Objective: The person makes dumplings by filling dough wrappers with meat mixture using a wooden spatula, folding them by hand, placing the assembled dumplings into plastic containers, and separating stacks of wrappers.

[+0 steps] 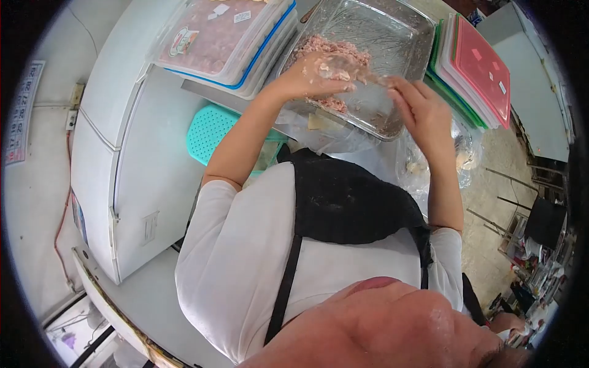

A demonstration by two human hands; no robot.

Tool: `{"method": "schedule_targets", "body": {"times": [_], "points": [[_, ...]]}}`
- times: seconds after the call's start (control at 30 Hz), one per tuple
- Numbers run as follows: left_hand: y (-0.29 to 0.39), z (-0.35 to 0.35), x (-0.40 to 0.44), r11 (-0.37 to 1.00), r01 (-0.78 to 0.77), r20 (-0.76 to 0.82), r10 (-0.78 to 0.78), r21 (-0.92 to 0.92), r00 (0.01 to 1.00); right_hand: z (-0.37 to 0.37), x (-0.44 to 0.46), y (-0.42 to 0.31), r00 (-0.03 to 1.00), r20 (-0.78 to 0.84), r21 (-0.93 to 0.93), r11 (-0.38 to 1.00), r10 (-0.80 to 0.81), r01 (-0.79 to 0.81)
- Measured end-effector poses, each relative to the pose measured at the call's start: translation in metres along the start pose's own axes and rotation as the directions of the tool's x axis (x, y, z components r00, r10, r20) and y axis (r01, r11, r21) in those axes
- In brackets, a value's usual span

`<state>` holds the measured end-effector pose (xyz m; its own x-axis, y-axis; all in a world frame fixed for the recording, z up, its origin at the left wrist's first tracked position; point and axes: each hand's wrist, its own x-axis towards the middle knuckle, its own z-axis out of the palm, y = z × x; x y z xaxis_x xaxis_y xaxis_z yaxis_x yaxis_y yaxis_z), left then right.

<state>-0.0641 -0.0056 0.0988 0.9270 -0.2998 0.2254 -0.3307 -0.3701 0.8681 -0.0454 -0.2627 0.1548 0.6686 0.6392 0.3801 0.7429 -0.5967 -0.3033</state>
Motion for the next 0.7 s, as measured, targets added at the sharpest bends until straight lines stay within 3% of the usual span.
{"method": "schedule_targets", "body": {"times": [0.03,0.1,0.2,0.23,0.33,0.43,0.53,0.63,0.7], "points": [[0.0,-0.001,0.0,0.999,-0.016,-0.002,0.016,-0.037,1.0,0.006,-0.001,0.004,0.999,0.024,0.034,0.999,-0.025,0.024],[0.003,-0.003,0.001,0.998,-0.026,0.03,0.025,0.055,0.999,0.02,-0.003,0.018,0.995,0.069,0.1,0.993,-0.076,0.069],[0.0,0.0,-0.006,0.988,-0.047,-0.029,0.052,0.145,0.998,-0.024,0.004,0.03,0.973,0.223,0.074,0.997,-0.05,0.034],[-0.001,0.001,-0.009,0.984,-0.055,-0.059,0.065,0.167,0.996,-0.031,0.003,0.031,0.977,0.215,0.134,0.99,0.006,-0.036],[0.016,0.002,-0.012,0.998,0.005,-0.021,-0.003,0.063,1.0,-0.011,0.004,0.021,0.987,0.08,0.26,0.959,-0.141,0.116],[0.017,-0.008,-0.012,0.965,-0.213,0.043,0.209,0.15,0.977,0.025,0.008,0.019,0.951,0.051,0.358,0.895,-0.304,0.267],[0.013,-0.009,-0.018,0.987,-0.107,-0.114,0.121,0.12,0.986,-0.012,0.011,-0.01,0.99,0.123,-0.099,0.992,-0.068,0.081],[-0.006,-0.033,-0.014,0.958,-0.286,0.064,0.283,0.038,0.957,-0.001,0.008,-0.042,0.988,0.05,-0.143,0.978,-0.148,0.154],[-0.004,-0.039,-0.02,0.972,-0.217,-0.018,0.219,0.091,0.976,-0.008,0.018,-0.045,0.992,0.1,-0.107,0.991,-0.071,0.082]]}}
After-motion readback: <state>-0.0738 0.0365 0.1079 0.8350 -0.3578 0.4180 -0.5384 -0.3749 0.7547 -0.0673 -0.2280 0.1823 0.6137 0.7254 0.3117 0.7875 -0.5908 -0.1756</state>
